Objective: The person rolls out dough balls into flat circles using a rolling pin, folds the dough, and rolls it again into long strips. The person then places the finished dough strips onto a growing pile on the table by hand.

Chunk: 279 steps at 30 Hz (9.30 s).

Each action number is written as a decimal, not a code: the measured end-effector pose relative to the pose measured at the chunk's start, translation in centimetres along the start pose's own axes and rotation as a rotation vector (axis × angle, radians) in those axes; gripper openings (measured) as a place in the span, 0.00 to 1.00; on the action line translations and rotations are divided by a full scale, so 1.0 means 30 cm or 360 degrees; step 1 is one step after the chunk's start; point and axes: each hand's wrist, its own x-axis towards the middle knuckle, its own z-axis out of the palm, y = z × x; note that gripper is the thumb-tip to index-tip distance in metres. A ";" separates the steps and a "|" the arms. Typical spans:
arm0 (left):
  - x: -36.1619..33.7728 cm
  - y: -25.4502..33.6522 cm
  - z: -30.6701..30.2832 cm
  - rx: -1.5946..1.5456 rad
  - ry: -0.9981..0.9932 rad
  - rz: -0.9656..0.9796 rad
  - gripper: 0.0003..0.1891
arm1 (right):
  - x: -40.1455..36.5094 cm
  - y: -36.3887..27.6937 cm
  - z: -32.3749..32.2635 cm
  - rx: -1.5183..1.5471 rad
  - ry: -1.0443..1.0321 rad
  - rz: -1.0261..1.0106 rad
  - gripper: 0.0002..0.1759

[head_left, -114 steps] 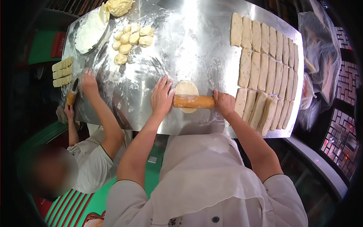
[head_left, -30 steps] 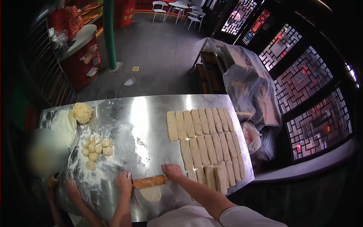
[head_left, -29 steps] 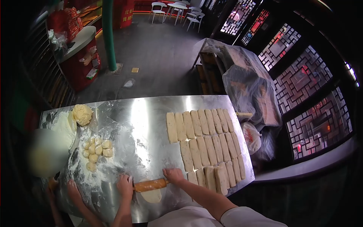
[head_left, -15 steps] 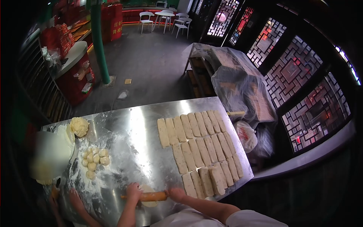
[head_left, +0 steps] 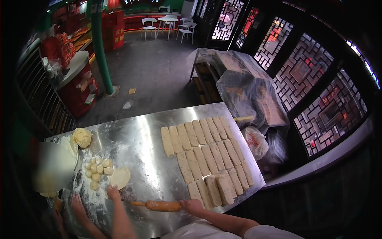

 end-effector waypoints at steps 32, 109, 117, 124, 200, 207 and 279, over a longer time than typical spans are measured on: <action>-0.737 0.145 -0.269 -0.0236 -0.0424 0.1010 0.08 | 0.108 0.058 -0.100 0.0010 0.0353 -0.0352 0.28; -0.101 0.241 -0.057 0.0627 -0.0333 0.0806 0.21 | 0.698 -0.241 -0.074 -0.0535 0.0384 -0.0449 0.21; -0.159 0.177 -0.064 0.0486 -0.0272 0.0905 0.16 | 0.603 -0.226 -0.032 -0.0339 0.0340 -0.0367 0.24; -0.647 -0.106 -0.236 0.0405 -0.0371 0.0987 0.05 | 0.134 -0.144 0.093 -0.0142 0.0200 -0.0445 0.21; -0.563 0.183 -0.037 0.0152 -0.0757 0.1399 0.20 | 0.135 -0.007 0.066 0.2011 -0.0593 0.0815 0.26; -0.688 0.169 -0.137 0.0168 -0.0915 0.1506 0.15 | 0.135 0.001 0.070 0.1986 -0.0638 0.0850 0.27; -0.392 -0.011 -0.218 0.0823 -0.0394 0.0493 0.23 | 0.558 -0.315 0.052 -0.0530 0.0182 -0.0710 0.26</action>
